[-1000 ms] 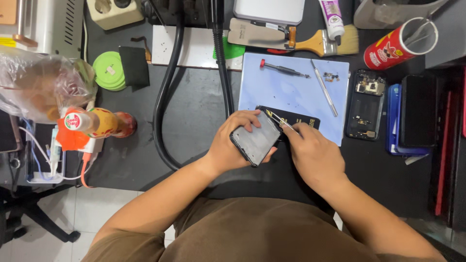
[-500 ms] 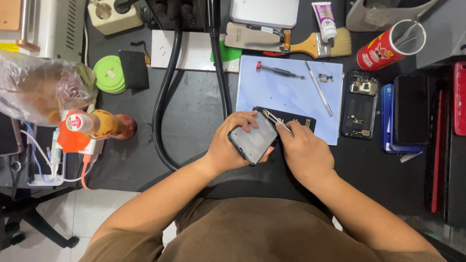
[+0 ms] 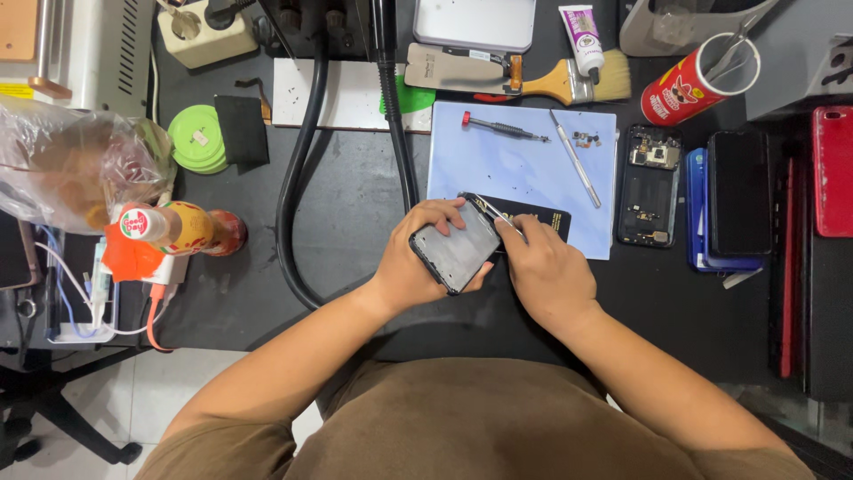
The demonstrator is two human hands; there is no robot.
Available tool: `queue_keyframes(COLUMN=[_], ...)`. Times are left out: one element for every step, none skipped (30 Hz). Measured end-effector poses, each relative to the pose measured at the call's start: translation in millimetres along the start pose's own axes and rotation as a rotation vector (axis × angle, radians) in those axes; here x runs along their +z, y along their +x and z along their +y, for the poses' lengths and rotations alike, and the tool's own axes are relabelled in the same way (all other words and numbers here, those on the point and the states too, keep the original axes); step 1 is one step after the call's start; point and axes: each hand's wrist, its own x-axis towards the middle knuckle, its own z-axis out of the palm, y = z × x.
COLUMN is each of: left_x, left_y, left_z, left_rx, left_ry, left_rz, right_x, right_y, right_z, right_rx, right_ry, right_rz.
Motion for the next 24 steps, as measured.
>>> queue_keyframes(left_x=[-0.1, -0.2, -0.5, -0.8, -0.9, -0.9, -0.7, -0.3, 0.0, 0.0, 0.0, 0.2, 0.4, 0.1, 0.2, 0.7, 1.5, 1.7, 1.2, 1.1, 0.9, 0.8, 0.4, 0.0], left_y=[-0.7, -0.6, -0.6, -0.2, 0.0, 0.3, 1.0, 1.4, 1.9, 0.8, 0.2, -0.5, -1.7, -2.0, -2.3, -1.9, -1.8, -2.1, -2.0, -2.1, -2.2, -2.3, -2.3, -2.0], left_z=[0.0, -0.2, -0.2, -0.2, 0.0, 0.1, -0.2, -0.5, -1.2, -1.4, -2.1, -2.9, -3.0, -3.7, -4.0, -4.4, -4.4, -4.3, -4.7, -5.0, -5.3, -5.4, -5.5, -5.7], left_rx=[0.0, 0.001, 0.003, 0.003, 0.004, 0.003, 0.015, 0.027, 0.038, 0.026, 0.014, 0.005, 0.001, -0.001, -0.002, -0.01, -0.018, -0.028, -0.023, -0.02, -0.016, -0.019, -0.021, -0.023], left_ry=[0.005, 0.01, 0.015, 0.018, 0.021, 0.023, 0.026, 0.027, 0.029, 0.028, 0.027, 0.026, 0.037, 0.047, 0.058, 0.04, 0.022, 0.004, -0.022, -0.049, -0.076, -0.103, -0.13, -0.157], left_rz=[-0.001, 0.001, 0.003, 0.0, -0.002, -0.005, -0.004, -0.004, -0.004, -0.005, -0.006, -0.007, -0.018, -0.028, -0.039, -0.031, -0.024, -0.017, -0.016, -0.015, -0.015, -0.01, -0.005, 0.001], right_x=[2.0, 4.1, 5.6, 6.6, 7.1, 7.5, 7.9, 8.2, 8.8, 9.2, 9.5, 10.0, 10.5, 11.0, 10.9, 10.4, 9.4, 8.8, 8.9, 8.9, 8.9, 8.7, 8.5, 8.2], right_y=[-1.2, -1.3, -2.0, -2.5, -3.1, -3.5, -3.8, -4.2, -3.7, -4.4, -4.8, -5.2, -5.7, -5.1, -5.0, -4.5, -4.7, -5.0, -4.6, -4.7, -4.8, -5.0, -4.9, -4.5], right_z=[0.7, 1.6, 2.4, 3.4, 4.0, 4.2, 4.0, 3.5, 3.7, 3.8, 4.7, 5.4, 5.6, 6.2, 6.5, 6.8, 6.9, 6.5, 6.0, 5.4, 4.9, 4.7, 4.6, 4.7], right_rx=[-0.007, -0.016, -0.026, -0.027, -0.028, -0.03, -0.029, -0.028, -0.027, -0.032, -0.037, -0.041, -0.044, -0.048, -0.052, -0.045, -0.039, -0.032, -0.029, -0.025, -0.021, -0.021, -0.021, -0.022], right_ry=[0.017, 0.032, 0.047, 0.061, 0.075, 0.089, 0.091, 0.093, 0.095, 0.093, 0.091, 0.089, 0.078, 0.066, 0.054, 0.063, 0.071, 0.081, 0.09, 0.098, 0.107, 0.108, 0.109, 0.109], right_rz=[0.02, 0.041, 0.063, 0.066, 0.07, 0.072, 0.077, 0.082, 0.087, 0.084, 0.082, 0.082, 0.082, 0.085, 0.088, 0.091, 0.094, 0.096, 0.116, 0.135, 0.154, 0.156, 0.157, 0.16])
